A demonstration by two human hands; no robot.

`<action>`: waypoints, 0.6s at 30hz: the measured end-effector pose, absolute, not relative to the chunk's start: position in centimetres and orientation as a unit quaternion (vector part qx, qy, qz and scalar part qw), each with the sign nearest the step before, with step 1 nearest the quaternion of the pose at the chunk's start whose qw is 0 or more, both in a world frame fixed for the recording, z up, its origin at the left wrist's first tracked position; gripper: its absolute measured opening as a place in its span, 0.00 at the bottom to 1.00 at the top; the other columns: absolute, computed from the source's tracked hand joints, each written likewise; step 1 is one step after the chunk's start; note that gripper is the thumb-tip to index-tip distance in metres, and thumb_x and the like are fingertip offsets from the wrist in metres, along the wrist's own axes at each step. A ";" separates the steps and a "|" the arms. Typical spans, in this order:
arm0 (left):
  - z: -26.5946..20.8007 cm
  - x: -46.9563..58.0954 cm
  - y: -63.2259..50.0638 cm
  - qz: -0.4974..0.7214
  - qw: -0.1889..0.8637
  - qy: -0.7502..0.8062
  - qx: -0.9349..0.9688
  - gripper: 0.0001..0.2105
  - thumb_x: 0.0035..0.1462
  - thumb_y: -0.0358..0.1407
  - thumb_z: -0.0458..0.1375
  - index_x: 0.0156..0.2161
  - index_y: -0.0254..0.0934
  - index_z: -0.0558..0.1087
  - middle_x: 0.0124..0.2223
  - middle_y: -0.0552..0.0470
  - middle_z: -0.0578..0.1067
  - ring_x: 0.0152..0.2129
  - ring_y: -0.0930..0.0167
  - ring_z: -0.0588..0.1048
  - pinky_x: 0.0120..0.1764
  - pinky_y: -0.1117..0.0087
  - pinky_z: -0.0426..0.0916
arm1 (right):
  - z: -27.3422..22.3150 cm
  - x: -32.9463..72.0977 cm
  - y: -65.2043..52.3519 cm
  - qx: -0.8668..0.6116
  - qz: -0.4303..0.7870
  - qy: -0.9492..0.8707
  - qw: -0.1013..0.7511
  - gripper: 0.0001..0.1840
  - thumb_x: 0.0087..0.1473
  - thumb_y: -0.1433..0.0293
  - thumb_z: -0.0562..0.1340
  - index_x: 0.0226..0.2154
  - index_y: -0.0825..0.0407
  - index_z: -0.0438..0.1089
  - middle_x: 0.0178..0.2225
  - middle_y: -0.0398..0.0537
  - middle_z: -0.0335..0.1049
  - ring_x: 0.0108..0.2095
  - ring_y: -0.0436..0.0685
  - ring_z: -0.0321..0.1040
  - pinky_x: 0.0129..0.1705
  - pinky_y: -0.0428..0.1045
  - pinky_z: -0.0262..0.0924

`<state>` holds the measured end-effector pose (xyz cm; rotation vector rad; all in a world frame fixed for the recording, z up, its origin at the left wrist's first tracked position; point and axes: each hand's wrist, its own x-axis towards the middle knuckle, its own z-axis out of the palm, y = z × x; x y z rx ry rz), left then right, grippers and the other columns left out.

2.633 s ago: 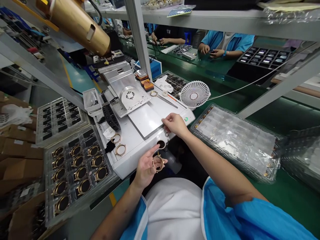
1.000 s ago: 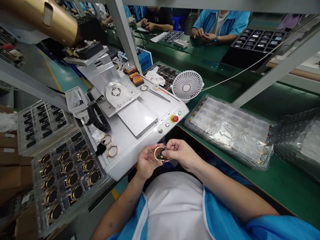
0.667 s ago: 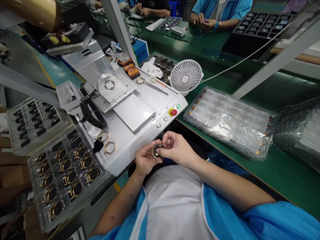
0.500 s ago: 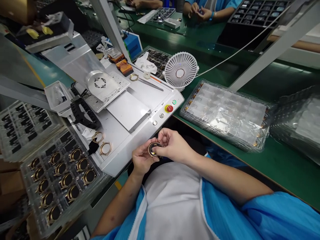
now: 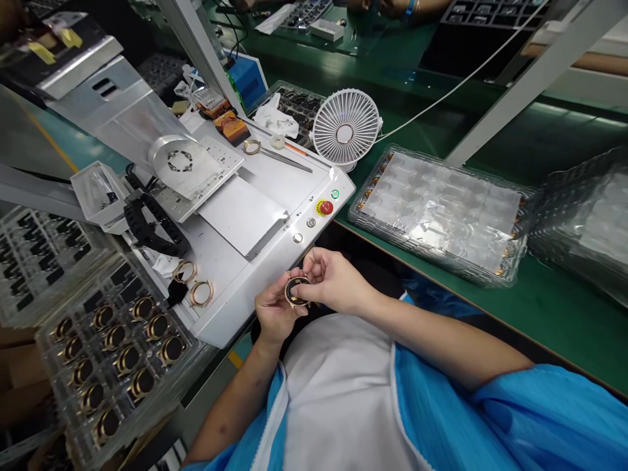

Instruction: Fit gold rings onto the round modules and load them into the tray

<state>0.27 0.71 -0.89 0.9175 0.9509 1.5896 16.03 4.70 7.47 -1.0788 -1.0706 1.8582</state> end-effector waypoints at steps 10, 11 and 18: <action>-1.0 0.4 0.6 0.662 0.459 0.378 0.456 0.27 0.37 0.36 0.80 0.47 0.50 0.83 0.46 0.50 0.85 0.42 0.60 0.85 0.46 0.62 0.83 | 6.6 17.1 4.6 -0.421 0.771 -0.397 0.267 0.28 0.36 0.54 0.80 0.26 0.53 0.67 0.18 0.44 0.73 0.19 0.49 0.69 0.19 0.42 0.67; -0.9 0.5 0.5 0.661 0.453 0.375 0.465 0.27 0.39 0.36 0.79 0.48 0.50 0.82 0.47 0.50 0.85 0.42 0.60 0.85 0.46 0.62 0.83 | 6.4 17.1 4.5 -0.417 0.775 -0.387 0.277 0.29 0.34 0.53 0.81 0.24 0.53 0.67 0.18 0.43 0.73 0.18 0.49 0.68 0.19 0.42 0.67; -0.3 0.7 0.0 0.645 0.397 0.416 0.503 0.28 0.36 0.33 0.80 0.47 0.48 0.83 0.45 0.50 0.85 0.43 0.57 0.84 0.49 0.56 0.82 | 5.7 16.4 4.3 -0.394 0.793 -0.339 0.317 0.31 0.29 0.56 0.82 0.21 0.53 0.64 0.15 0.39 0.69 0.15 0.46 0.63 0.14 0.41 0.64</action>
